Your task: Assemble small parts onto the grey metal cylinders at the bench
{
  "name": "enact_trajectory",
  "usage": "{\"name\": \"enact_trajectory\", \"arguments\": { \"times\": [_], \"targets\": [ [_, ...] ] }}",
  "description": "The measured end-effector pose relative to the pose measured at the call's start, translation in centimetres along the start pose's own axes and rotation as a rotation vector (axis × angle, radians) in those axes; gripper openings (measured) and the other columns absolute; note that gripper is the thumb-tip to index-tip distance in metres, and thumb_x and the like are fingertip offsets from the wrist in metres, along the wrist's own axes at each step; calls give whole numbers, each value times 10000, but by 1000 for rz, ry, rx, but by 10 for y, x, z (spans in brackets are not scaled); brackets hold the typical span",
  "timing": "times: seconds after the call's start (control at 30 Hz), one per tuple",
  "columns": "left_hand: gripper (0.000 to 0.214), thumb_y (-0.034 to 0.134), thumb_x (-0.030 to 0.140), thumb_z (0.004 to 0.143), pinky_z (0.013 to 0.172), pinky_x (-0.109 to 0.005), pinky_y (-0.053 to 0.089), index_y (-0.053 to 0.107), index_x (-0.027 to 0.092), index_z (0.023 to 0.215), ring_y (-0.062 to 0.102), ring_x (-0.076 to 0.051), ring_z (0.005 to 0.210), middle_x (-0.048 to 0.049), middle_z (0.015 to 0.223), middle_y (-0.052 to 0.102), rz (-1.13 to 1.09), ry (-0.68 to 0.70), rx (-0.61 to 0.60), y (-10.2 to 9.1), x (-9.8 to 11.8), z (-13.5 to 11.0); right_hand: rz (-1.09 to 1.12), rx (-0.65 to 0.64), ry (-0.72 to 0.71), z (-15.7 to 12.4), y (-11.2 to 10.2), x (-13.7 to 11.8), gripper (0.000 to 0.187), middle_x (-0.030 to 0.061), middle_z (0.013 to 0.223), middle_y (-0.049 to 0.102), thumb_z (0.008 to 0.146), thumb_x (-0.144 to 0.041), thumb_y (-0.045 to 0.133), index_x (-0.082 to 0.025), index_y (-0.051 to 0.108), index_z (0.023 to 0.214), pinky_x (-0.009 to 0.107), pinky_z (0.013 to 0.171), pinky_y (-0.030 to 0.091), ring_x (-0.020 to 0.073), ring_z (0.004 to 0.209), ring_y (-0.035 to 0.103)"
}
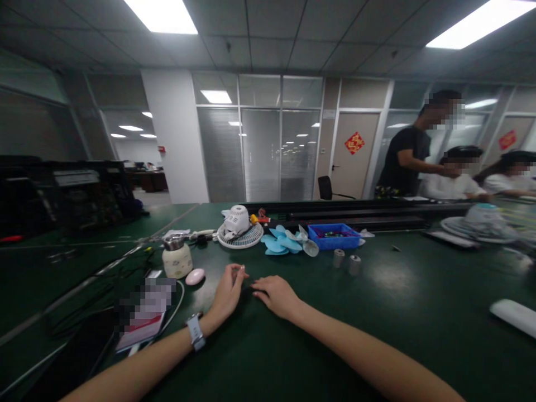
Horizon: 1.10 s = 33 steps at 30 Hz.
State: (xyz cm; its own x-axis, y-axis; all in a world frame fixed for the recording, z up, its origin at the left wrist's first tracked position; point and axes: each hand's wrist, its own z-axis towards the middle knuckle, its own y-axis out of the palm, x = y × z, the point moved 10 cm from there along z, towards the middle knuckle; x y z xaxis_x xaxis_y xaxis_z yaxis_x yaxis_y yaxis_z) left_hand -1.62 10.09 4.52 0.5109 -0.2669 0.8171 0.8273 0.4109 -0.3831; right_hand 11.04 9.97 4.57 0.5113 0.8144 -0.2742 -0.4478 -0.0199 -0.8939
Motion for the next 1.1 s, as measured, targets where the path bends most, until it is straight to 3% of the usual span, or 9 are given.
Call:
{"name": "enact_trajectory", "arguments": {
  "times": [0.13, 0.23, 0.3, 0.4, 0.5, 0.63, 0.77, 0.93, 1.1],
  "targets": [
    [417, 349, 566, 910, 869, -412, 459, 483, 187, 1020, 663, -239, 912, -96, 915, 697, 13, 9, -11, 1, 4, 0, -24, 37, -13, 3, -7, 3, 226, 35, 1113, 713, 904, -239, 560, -240, 715, 1069, 359, 965, 447, 196, 1083, 632],
    [427, 357, 579, 899, 870, -430, 459, 489, 193, 1027, 665, -254, 917, -88, 913, 704, 33, -16, -23, 1, 3, 0, -107, 132, -16, -1, -48, 21, 187, 29, 1086, 721, 900, -264, 573, -245, 734, 993, 350, 971, 431, 191, 1066, 636],
    [442, 368, 591, 887, 847, -435, 470, 491, 198, 1048, 666, -267, 925, -89, 933, 707, 36, -44, -33, 1, -1, 1, -177, 237, 107, -12, -97, 59, 197, 27, 1066, 726, 904, -299, 566, -243, 734, 990, 333, 948, 444, 190, 1031, 646],
    [465, 382, 604, 876, 837, -440, 476, 485, 197, 1074, 669, -276, 928, -91, 954, 713, 33, -53, -69, 4, -5, 3, -329, 357, 470, -50, -176, 142, 256, 49, 1052, 729, 913, -347, 534, -229, 738, 1013, 327, 897, 473, 215, 985, 660],
    [471, 379, 613, 874, 837, -434, 472, 485, 204, 1081, 668, -268, 919, -80, 953, 715, 46, -57, -84, 6, -7, 4, -443, 308, 730, -89, -212, 205, 302, 79, 1039, 730, 904, -391, 529, -219, 743, 1031, 321, 834, 490, 243, 963, 666],
    [468, 380, 615, 873, 829, -419, 474, 493, 206, 1071, 670, -258, 904, -73, 938, 716, 55, -62, -86, 5, -7, 3, -409, 196, 787, -108, -196, 237, 300, 62, 989, 743, 893, -415, 538, -243, 751, 1014, 267, 747, 492, 224, 924, 676],
    [460, 380, 608, 874, 828, -414, 478, 489, 208, 1074, 673, -253, 906, -74, 952, 719, 53, -61, -95, 6, -7, 4, -386, 210, 772, -105, -180, 237, 290, 34, 993, 743, 901, -408, 521, -269, 747, 1019, 250, 734, 489, 204, 922, 674],
    [476, 381, 611, 869, 847, -431, 474, 470, 198, 1088, 673, -265, 924, -94, 956, 718, 52, -64, -106, 8, -9, 5, -421, 238, 810, -105, -189, 238, 316, 50, 1034, 731, 904, -443, 505, -280, 739, 1039, 269, 773, 489, 222, 966, 662],
    [471, 391, 609, 862, 842, -427, 480, 475, 198, 1075, 677, -264, 921, -98, 947, 724, 37, -62, -102, 8, -9, 6, -445, 165, 809, -105, -186, 240, 288, 47, 976, 743, 876, -464, 549, -306, 752, 1006, 276, 749, 494, 240, 947, 670]
  ]
}}
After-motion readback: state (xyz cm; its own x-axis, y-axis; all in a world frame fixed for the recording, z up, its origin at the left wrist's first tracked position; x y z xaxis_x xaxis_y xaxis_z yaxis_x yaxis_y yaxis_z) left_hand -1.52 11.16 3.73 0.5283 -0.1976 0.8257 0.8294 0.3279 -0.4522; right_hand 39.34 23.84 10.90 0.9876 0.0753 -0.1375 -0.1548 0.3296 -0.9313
